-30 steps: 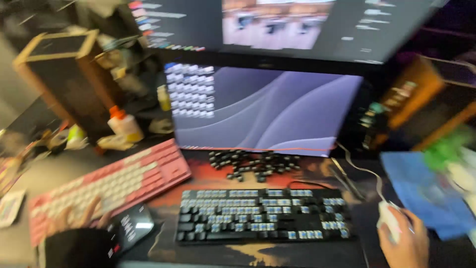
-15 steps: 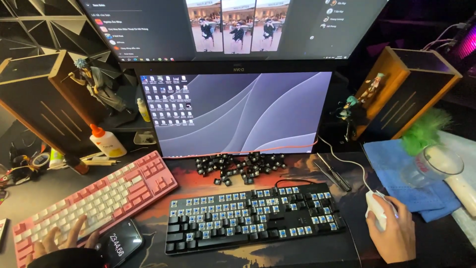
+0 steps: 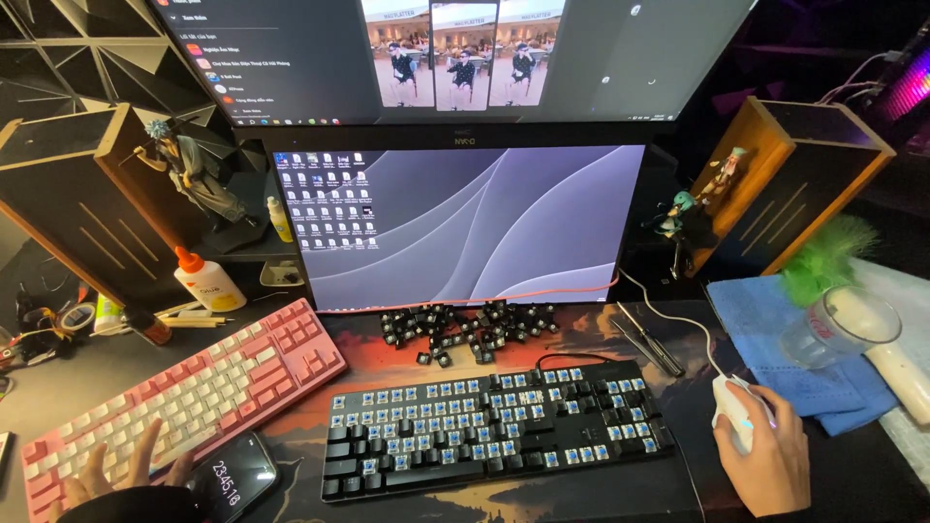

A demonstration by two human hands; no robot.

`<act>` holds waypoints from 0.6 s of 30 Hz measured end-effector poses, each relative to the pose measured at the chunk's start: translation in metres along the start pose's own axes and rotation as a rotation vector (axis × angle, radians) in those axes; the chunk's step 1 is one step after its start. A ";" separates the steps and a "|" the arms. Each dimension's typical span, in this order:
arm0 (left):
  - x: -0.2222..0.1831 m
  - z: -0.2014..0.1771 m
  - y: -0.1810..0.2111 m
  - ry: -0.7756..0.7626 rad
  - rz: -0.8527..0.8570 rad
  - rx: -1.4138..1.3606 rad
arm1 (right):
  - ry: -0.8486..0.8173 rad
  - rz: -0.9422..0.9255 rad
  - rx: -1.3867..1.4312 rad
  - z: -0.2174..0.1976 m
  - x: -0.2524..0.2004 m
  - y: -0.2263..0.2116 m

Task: Installing individual keycaps onto the switches of a mechanical keyboard frame.

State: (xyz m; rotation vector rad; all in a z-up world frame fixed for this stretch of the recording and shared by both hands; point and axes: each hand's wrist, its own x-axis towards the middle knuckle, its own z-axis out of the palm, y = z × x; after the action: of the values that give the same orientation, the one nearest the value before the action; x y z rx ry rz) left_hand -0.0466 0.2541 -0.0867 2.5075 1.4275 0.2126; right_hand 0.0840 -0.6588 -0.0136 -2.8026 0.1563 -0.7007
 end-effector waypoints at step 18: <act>0.010 0.024 -0.015 0.129 0.070 0.231 | 0.004 0.012 -0.008 0.000 0.000 0.001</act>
State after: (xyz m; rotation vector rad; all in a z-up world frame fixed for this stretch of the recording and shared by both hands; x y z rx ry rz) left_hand -0.0477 0.2670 -0.1141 2.7785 1.4899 0.2386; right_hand 0.0838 -0.6594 -0.0135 -2.8055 0.1770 -0.7042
